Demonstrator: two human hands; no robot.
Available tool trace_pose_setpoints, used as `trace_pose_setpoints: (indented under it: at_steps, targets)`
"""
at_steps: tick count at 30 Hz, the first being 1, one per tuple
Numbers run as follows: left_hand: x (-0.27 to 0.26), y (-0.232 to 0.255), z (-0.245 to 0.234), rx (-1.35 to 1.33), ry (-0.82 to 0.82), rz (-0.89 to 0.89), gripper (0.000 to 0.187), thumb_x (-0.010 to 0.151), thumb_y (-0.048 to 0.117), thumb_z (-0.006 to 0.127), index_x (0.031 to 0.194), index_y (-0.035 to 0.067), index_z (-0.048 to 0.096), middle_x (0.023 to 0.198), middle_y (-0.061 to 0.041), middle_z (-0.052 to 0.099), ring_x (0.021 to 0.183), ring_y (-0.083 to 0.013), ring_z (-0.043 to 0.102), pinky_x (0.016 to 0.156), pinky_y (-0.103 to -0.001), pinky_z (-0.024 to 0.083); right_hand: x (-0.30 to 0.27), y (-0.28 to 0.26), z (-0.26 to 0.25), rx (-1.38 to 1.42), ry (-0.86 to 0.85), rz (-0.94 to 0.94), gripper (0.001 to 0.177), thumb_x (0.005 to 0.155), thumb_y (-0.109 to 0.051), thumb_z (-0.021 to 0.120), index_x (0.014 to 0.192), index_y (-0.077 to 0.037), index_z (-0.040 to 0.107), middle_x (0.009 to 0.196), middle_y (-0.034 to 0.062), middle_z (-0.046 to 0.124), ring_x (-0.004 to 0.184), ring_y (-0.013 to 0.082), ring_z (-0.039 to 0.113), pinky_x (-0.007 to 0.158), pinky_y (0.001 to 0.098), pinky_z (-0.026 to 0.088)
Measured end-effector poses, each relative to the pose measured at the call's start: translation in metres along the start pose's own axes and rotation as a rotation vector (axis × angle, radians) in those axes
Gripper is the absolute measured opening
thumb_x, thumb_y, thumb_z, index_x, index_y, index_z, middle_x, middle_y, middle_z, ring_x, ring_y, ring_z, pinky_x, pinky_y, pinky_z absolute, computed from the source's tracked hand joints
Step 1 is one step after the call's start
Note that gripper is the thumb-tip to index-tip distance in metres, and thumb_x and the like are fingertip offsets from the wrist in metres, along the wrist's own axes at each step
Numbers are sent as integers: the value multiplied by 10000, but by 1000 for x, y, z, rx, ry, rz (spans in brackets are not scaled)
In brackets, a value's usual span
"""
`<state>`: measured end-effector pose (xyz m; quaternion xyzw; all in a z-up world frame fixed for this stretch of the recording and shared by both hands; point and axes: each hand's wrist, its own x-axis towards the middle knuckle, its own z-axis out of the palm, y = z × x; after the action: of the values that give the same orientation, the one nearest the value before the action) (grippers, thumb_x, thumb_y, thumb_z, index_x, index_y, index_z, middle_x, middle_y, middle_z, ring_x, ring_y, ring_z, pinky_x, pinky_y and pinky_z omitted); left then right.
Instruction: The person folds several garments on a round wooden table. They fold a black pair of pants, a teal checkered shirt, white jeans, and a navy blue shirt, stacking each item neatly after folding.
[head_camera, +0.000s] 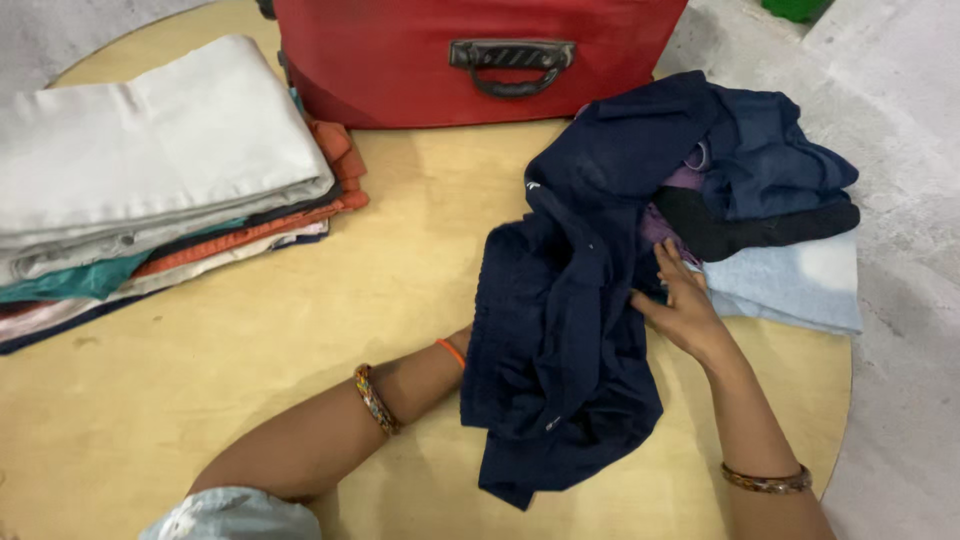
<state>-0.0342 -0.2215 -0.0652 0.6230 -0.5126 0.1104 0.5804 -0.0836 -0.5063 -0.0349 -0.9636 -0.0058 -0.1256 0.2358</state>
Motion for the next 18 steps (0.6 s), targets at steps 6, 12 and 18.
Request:
trace_pose_setpoints:
  at_steps: [6,12,18]
  targets:
    - [-5,-37,-9,1,-173,-1,563,1026,226,616,1530,35,450,1524,-156,497,1378,-289,486,1184,-379,373,-43,-108,-42,98,252,-416,640,864,-112,666,1489,-49,541,1573,170,541,1495,322,488,1238,435,363]
    - [-37,-60,-68,-16,-352,-154,519,952,151,645,1438,7,537,1405,-154,581,1253,-254,553,1072,-370,434,-79,-200,-17,40,-149,-869,659,821,-363,788,1382,-75,597,1397,162,626,1289,336,560,1095,466,388]
    - [-60,-59,-125,-315,-53,-451,482,878,77,674,1347,-22,623,1287,-152,665,1127,-219,620,960,-360,495,-94,-208,18,-44,-167,-792,435,910,-331,711,1218,-27,670,1058,98,646,982,280,613,940,430,472]
